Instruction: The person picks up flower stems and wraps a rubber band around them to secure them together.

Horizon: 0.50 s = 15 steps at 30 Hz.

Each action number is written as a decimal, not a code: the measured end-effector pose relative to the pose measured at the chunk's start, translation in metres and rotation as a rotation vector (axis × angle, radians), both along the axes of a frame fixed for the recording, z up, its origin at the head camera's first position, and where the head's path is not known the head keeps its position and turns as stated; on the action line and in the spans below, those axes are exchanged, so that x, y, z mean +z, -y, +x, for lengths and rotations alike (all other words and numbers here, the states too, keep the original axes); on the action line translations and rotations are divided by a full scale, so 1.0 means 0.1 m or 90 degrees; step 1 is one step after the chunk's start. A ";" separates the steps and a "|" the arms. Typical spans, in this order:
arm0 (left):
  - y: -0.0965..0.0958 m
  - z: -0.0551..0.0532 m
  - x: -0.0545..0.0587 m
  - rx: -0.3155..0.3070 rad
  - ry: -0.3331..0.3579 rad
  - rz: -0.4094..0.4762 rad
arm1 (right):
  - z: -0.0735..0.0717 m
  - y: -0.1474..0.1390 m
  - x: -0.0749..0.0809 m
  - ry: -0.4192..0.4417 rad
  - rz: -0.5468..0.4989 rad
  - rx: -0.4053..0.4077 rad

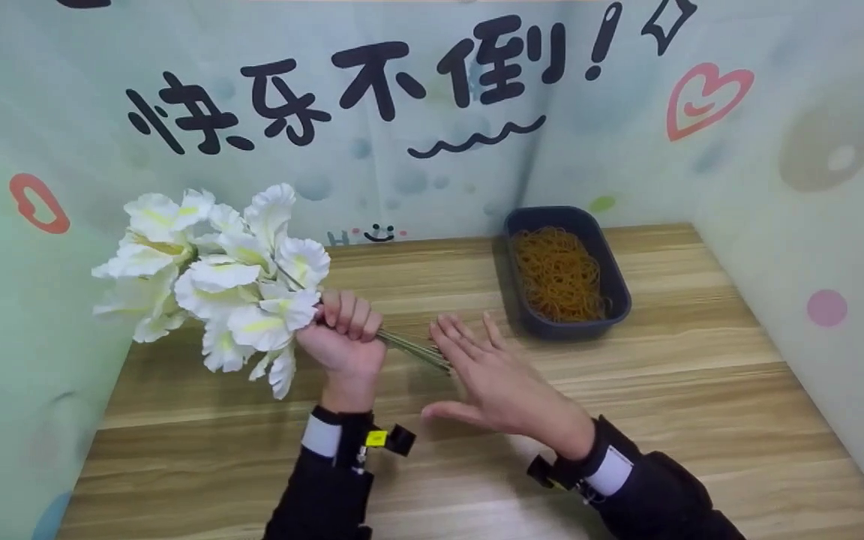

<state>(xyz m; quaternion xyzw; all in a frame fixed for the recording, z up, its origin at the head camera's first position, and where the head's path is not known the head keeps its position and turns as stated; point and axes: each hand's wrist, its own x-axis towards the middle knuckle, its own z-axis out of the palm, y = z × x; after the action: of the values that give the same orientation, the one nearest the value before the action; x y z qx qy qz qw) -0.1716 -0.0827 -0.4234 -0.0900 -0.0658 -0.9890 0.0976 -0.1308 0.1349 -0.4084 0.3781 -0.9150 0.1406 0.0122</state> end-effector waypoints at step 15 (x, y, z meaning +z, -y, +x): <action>-0.40 0.17 -0.18 -0.113 -0.102 0.012 | -0.05 0.12 -0.23 -0.091 -0.045 -0.121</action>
<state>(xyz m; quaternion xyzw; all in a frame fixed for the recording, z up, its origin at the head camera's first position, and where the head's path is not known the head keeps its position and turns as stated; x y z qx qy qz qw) -0.1544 -0.0424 -0.4417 -0.1732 -0.0403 -0.9839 0.0155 -0.1354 0.1229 -0.4317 0.2980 -0.9380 0.1434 0.1039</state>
